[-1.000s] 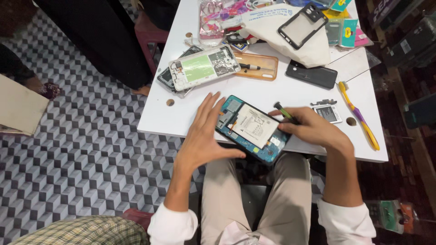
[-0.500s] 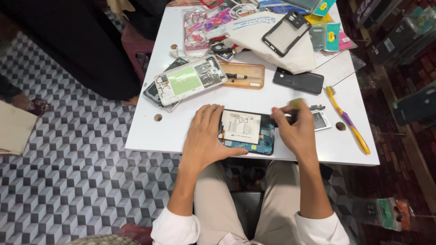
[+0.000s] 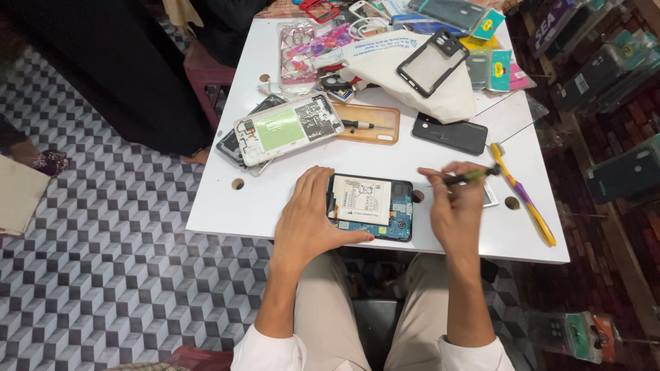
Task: The person uses a screwdriver to remove screws from the back of a disassembled smartphone, then sets the phone aside and picks up another device. They continue to unscrew and manipulate internal components of the second phone, handling batteries and circuit boards while working at a cluttered repair table.
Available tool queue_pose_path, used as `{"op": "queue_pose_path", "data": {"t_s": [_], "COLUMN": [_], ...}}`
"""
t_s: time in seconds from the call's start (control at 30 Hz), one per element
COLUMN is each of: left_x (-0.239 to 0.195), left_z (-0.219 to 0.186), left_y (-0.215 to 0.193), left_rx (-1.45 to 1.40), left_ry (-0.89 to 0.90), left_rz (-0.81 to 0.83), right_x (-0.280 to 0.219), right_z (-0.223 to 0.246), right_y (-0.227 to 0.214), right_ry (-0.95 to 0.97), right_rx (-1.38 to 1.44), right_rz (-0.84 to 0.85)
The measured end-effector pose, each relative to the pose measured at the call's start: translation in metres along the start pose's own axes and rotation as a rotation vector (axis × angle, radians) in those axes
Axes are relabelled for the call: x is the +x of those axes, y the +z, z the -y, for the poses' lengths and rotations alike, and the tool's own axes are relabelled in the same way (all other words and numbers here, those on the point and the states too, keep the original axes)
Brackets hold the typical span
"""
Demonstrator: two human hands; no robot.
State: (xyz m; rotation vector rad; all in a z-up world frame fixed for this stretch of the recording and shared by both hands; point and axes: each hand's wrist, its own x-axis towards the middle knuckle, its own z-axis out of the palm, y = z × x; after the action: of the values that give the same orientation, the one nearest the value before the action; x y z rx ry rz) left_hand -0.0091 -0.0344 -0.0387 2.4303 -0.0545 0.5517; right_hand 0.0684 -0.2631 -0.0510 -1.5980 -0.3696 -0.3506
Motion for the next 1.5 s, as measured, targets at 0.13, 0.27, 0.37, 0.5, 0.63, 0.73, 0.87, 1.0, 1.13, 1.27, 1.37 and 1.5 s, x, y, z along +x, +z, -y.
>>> {"op": "queue_pose_path", "data": {"t_s": [0.13,0.27,0.37,0.5,0.63,0.73,0.87,1.0,1.13,1.27,1.37,1.5], "left_x": [0.002,0.003,0.003,0.001,-0.003,-0.005,-0.006,0.000,0.003,0.003,0.004,0.004], "left_z": [0.001,0.002,0.002,0.010,0.026,0.037,0.037,0.022,0.018,0.017,0.017,0.016], "left_y": [-0.001,0.002,0.005,0.009,0.006,-0.004,-0.007,0.005,0.007,0.005,0.004,0.003], "left_rx": [-0.008,0.015,0.044,-0.020,-0.203,-0.373,-0.372,-0.035,0.025,-0.001,-0.002,-0.005], "left_ry": [-0.002,0.021,0.006,0.040,0.068,0.093,0.164,0.112,0.070,0.076,0.068,0.049], "left_rz": [-0.005,-0.010,-0.037,-0.039,-0.012,0.054,0.086,0.087,0.053,0.000,-0.001,0.009], "right_x": [-0.012,-0.016,-0.012,-0.018,-0.026,-0.027,-0.026,-0.017,0.000,0.009,0.008,-0.002], "right_z": [0.013,0.010,0.008,0.004,0.001,0.005,0.013,0.020,0.020,0.016,0.012,0.010], "right_y": [-0.014,-0.022,-0.020,-0.018,-0.018,-0.019,-0.015,-0.019,-0.021,-0.011,-0.001,0.002], "right_ry": [-0.047,0.035,0.037,-0.008,0.047,0.036,0.021,0.104,0.069,-0.012,-0.045,-0.048], "right_rx": [0.116,0.007,0.013,-0.057,-0.163,-0.173,-0.241,-0.081,-0.134,-0.029,-0.015,0.015], "right_rz": [-0.105,-0.135,-0.120,-0.075,-0.098,-0.112,-0.123,-0.049,0.087,0.118,0.094,0.006]}}
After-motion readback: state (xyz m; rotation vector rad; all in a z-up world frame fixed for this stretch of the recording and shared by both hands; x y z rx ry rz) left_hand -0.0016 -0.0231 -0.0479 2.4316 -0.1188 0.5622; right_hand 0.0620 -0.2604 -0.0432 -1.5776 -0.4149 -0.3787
